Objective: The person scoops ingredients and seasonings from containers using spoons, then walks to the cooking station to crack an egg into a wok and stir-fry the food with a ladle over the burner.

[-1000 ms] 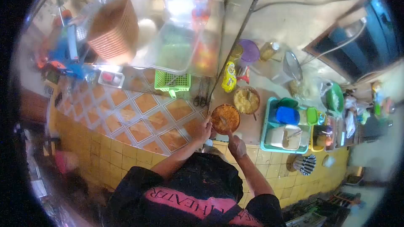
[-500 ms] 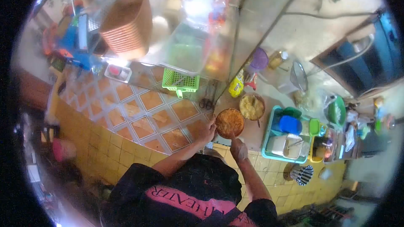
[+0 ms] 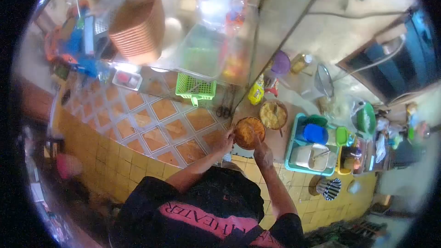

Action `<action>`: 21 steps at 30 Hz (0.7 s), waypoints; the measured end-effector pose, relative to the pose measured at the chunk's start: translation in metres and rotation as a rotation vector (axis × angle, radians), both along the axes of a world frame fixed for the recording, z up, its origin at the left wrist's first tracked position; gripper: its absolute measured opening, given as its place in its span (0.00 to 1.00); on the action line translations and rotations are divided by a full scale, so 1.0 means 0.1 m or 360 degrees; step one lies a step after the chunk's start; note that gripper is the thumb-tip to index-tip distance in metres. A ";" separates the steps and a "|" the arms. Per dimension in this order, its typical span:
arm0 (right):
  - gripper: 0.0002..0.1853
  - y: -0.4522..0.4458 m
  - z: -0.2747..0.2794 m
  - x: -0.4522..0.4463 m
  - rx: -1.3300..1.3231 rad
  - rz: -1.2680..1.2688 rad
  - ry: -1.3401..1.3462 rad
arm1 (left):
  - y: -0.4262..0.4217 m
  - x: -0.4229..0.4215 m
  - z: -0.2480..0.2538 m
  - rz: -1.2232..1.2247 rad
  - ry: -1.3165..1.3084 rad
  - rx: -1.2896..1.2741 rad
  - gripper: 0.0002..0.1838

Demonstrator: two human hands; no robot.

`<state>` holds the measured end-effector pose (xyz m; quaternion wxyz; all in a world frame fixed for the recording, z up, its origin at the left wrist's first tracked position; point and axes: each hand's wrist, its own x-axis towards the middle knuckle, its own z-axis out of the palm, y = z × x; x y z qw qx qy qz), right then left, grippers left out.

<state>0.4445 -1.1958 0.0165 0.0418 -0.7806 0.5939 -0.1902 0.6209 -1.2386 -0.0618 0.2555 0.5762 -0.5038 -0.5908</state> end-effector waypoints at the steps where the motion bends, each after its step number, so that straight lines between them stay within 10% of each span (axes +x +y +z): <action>1: 0.32 -0.02 0.01 -0.02 -0.0061 -0.0004 -0.0084 | -0.03 0.03 0.16 -0.0022 0.0002 -0.0002 0.23; 4: 0.33 0.25 -0.08 0.06 0.0178 -0.0008 0.0088 | -0.03 0.09 0.31 -0.0145 0.0077 0.0196 0.23; 6: 0.31 0.40 -0.11 0.10 0.0366 0.0006 0.0168 | 0.04 0.01 -0.02 0.0164 0.0092 -0.0895 0.23; 9: 0.35 0.27 -0.16 -0.04 0.0184 0.0009 0.0114 | 0.02 0.06 -0.07 -0.0019 0.0167 -0.0131 0.24; 21: 0.31 0.58 -0.16 0.10 0.0290 -0.0185 -0.0130 | 0.00 0.05 -0.29 -0.0017 0.0218 -0.0181 0.25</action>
